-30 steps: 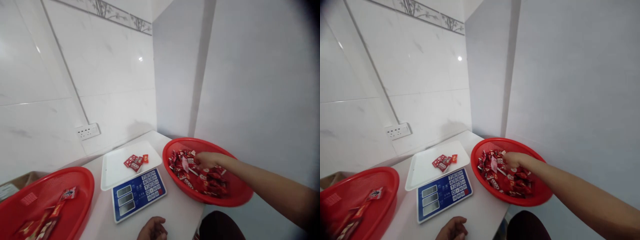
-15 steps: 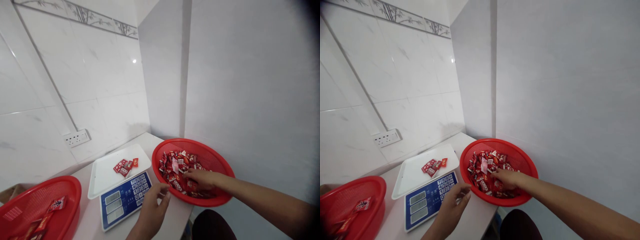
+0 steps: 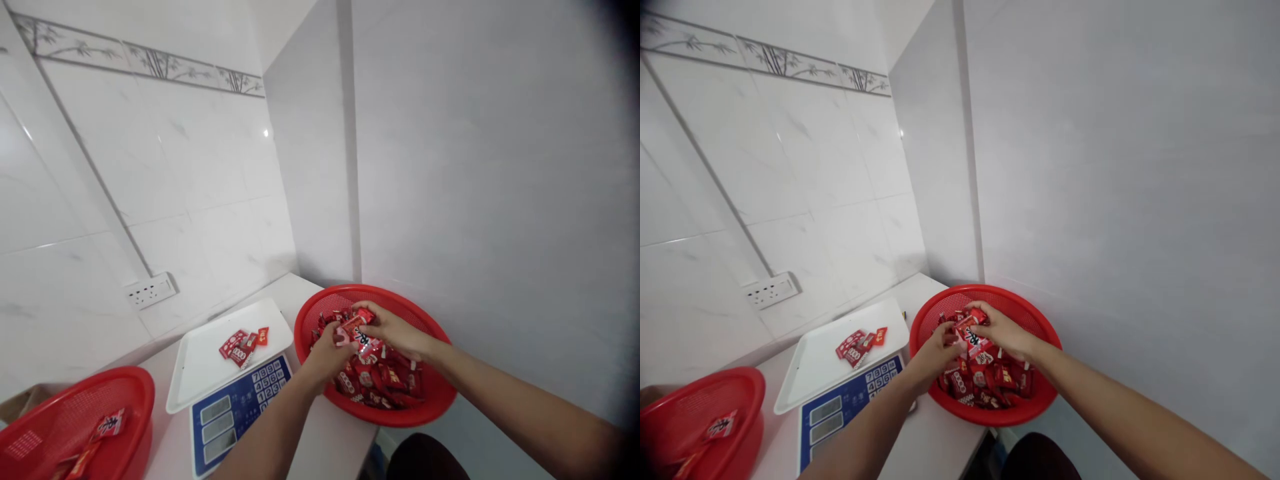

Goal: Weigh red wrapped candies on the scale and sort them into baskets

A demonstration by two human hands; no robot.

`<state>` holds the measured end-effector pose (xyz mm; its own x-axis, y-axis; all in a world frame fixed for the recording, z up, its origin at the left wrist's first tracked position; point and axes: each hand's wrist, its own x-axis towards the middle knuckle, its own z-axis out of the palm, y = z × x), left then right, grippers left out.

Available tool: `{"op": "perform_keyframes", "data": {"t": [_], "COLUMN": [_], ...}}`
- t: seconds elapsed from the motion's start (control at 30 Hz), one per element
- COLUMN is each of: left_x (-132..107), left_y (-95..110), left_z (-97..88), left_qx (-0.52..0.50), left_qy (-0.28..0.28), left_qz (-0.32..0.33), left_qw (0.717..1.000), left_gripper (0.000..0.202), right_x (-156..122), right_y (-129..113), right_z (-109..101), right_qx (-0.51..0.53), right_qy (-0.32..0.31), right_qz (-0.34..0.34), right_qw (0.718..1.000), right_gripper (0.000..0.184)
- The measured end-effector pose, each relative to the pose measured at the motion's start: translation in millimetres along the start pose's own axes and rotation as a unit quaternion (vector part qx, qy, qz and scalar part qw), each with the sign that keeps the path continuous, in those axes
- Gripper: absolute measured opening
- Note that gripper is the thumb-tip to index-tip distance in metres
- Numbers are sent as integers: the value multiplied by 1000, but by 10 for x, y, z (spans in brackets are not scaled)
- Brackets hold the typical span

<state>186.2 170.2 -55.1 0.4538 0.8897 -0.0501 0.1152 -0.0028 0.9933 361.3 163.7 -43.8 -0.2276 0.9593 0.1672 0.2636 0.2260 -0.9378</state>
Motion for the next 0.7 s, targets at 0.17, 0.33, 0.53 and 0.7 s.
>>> {"op": "perform_keyframes", "data": {"t": [0.17, 0.33, 0.53, 0.7], "left_x": [101, 61, -63, -250], "left_y": [114, 107, 140, 216], "left_z": [161, 113, -311, -1168], "left_qx": [-108, -118, -29, 147], "left_qy": [-37, -33, 43, 169], "left_qz": [-9, 18, 56, 54], "left_qw": [993, 992, 997, 973], "left_gripper": [32, 29, 30, 25], "right_x": [-31, -67, -76, -109], "right_y": [-154, -181, -34, -42], "right_z": [73, 51, 30, 14], "right_qx": [96, 174, 183, 182], "right_qy": [10, 18, 69, 90], "right_qz": [-11, 41, 64, 111], "right_qw": [995, 984, 979, 973], "right_gripper": [45, 39, 37, 37]}}
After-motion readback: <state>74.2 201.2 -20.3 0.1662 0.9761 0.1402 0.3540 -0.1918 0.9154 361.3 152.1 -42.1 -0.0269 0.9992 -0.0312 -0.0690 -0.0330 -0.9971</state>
